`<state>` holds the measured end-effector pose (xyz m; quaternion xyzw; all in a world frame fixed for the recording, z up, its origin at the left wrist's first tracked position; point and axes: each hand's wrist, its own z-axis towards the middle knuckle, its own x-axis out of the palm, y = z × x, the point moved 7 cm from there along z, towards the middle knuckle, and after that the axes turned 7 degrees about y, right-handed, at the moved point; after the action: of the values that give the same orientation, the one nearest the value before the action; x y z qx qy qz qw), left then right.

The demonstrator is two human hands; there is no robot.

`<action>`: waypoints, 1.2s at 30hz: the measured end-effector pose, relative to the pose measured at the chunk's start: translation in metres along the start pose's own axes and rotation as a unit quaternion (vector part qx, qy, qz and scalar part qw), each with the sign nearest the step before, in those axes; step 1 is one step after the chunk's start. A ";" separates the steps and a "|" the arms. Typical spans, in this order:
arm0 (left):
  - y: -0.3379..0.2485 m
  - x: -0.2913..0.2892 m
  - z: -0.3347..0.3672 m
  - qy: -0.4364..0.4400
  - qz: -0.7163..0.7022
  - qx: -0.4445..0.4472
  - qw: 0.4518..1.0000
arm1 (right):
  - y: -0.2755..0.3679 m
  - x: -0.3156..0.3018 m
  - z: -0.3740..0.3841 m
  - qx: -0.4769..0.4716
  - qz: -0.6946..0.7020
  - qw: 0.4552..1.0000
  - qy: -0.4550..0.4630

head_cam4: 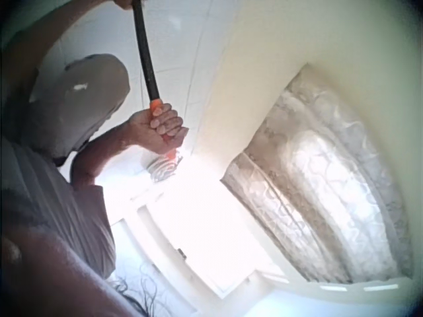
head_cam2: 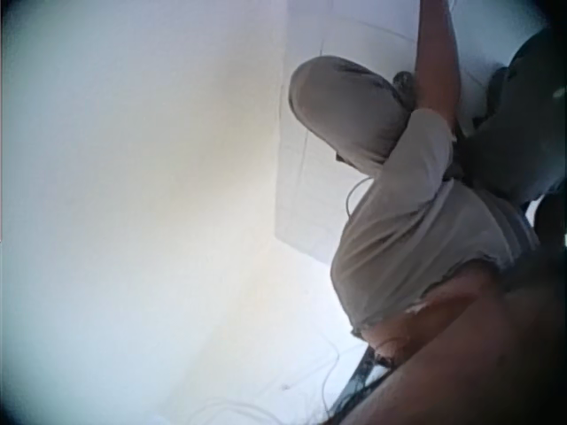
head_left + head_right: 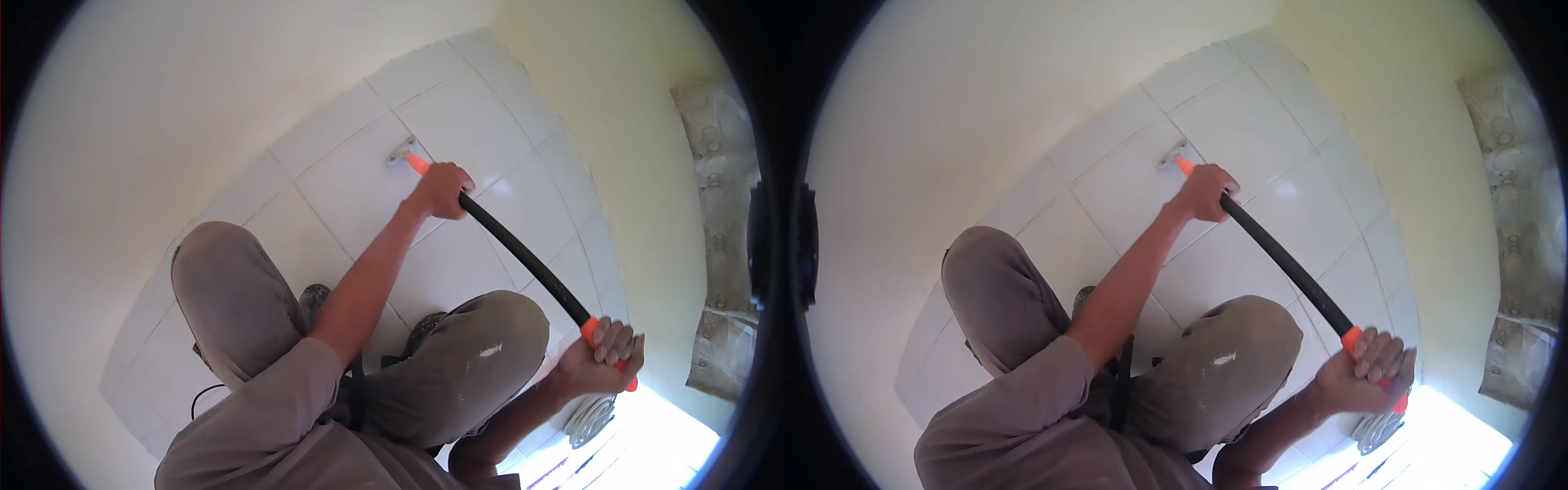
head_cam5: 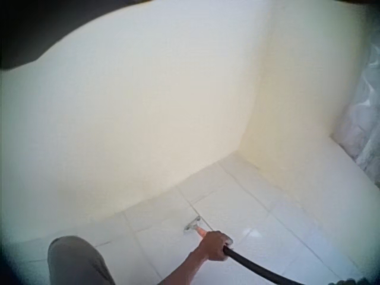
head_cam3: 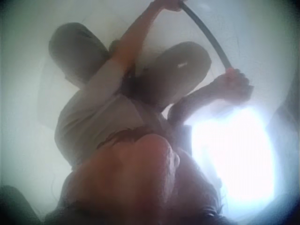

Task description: The person uses a long-handled scraper tool to remove residue or grout from the edges of floor tiles while kneeling on the floor.

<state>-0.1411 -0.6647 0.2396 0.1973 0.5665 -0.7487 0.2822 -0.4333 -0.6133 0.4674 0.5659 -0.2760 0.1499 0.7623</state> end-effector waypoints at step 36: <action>-0.004 0.019 -0.014 0.039 -0.012 -0.016 0.999 | 0.006 -0.028 0.000 -0.022 -0.005 1.000 -0.015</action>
<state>-0.1584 -0.6541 0.2265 0.2145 0.5911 -0.7350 0.2538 -0.4590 -0.6092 0.4555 0.5530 -0.2879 0.1313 0.7707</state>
